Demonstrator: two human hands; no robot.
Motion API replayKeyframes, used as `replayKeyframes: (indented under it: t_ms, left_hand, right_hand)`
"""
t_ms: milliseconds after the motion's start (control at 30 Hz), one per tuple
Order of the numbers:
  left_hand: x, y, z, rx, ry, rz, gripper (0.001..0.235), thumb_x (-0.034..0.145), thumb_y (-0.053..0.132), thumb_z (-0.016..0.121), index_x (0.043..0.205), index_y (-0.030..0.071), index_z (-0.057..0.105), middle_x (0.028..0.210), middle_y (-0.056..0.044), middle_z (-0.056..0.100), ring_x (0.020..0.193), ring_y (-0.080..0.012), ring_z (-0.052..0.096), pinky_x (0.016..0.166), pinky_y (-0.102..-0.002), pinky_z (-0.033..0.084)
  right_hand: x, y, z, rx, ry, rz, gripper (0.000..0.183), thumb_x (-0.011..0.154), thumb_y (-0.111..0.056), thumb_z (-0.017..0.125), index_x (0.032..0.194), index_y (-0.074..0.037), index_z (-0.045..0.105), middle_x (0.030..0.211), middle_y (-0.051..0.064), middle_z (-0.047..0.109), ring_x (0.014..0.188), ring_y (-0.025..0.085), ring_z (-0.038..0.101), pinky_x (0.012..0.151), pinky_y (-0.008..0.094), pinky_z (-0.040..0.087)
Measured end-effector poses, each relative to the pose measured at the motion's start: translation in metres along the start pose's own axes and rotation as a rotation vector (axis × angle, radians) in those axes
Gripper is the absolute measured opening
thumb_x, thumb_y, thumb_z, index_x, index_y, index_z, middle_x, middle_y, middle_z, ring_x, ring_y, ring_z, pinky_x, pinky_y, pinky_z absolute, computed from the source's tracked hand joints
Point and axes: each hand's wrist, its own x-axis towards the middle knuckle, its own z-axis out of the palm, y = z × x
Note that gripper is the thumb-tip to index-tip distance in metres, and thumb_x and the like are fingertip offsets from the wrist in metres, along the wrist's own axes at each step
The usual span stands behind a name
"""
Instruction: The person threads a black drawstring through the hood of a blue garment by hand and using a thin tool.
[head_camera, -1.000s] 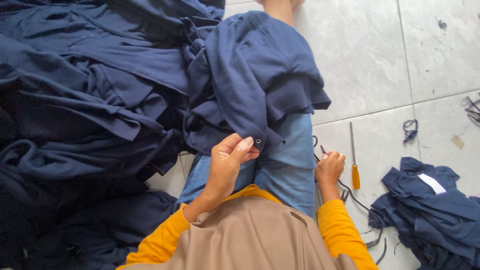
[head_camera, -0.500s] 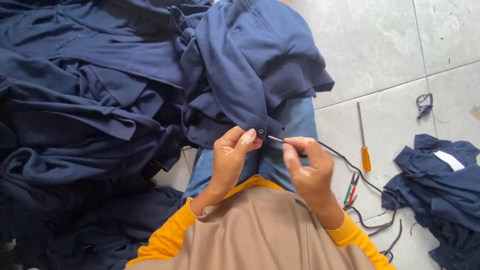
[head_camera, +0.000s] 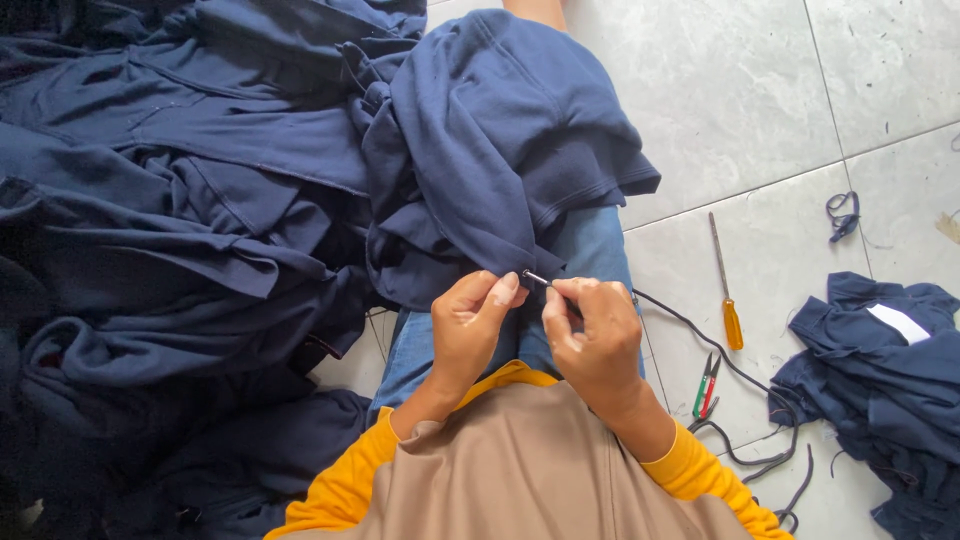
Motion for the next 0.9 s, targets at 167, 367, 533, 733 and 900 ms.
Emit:
replayKeyframes:
  t_ms: [167,367,533,733,900]
  left_hand:
    - [0.001,-0.025,-0.003,0.222,0.012,0.314,0.012,0.092,0.005,0.075,0.081,0.004,0.080,0.064,-0.008,0.066,0.060,-0.0183,0.068,0.060,-0.027,0.058]
    - [0.004,-0.008,-0.003,0.275,-0.001,0.361,0.009,0.091,0.006,0.076,0.082,0.004,0.078,0.072,-0.011,0.065,0.066,-0.0201,0.067,0.062,-0.030,0.056]
    - [0.007,-0.022,-0.009,0.104,-0.027,0.270,0.007,0.088,0.000,0.075,0.093,0.000,0.081,0.075,-0.014,0.072,0.071,-0.0199,0.073,0.064,-0.030,0.059]
    - [0.011,-0.016,-0.011,0.105,-0.034,0.263,0.011,0.083,-0.007,0.076,0.091,-0.002,0.081,0.071,-0.014,0.074,0.068,-0.0215,0.076,0.062,-0.032,0.062]
    - [0.013,-0.007,-0.010,0.176,-0.027,0.346,0.012,0.080,-0.008,0.076,0.088,-0.001,0.081,0.067,-0.012,0.072,0.063,-0.0199,0.074,0.057,-0.032,0.060]
  right_hand:
    - [-0.001,-0.002,0.004,-0.098,-0.075,-0.117,0.006,0.086,-0.003,0.074,0.090,-0.006,0.072,0.064,0.004,0.061,0.055,0.019,0.058,0.058,0.027,0.052]
    - [0.005,0.003,0.004,-0.095,-0.159,-0.073,0.007,0.091,-0.010,0.072,0.097,-0.007,0.070,0.060,0.005,0.060,0.056,0.021,0.061,0.059,0.030,0.053]
    - [0.005,0.002,0.002,-0.051,-0.179,-0.007,0.003,0.095,-0.009,0.069,0.098,-0.010,0.071,0.067,0.005,0.067,0.062,0.021,0.066,0.063,0.029,0.055]
    - [0.007,0.005,0.008,-0.033,-0.222,0.047,0.005,0.098,-0.012,0.064,0.097,-0.012,0.068,0.065,0.002,0.067,0.061,0.021,0.067,0.063,0.029,0.057]
    - [0.005,0.001,0.011,-0.184,-0.252,-0.067,0.008,0.100,-0.013,0.062,0.100,-0.012,0.070,0.067,0.006,0.067,0.060,0.019,0.066,0.065,0.026,0.055]
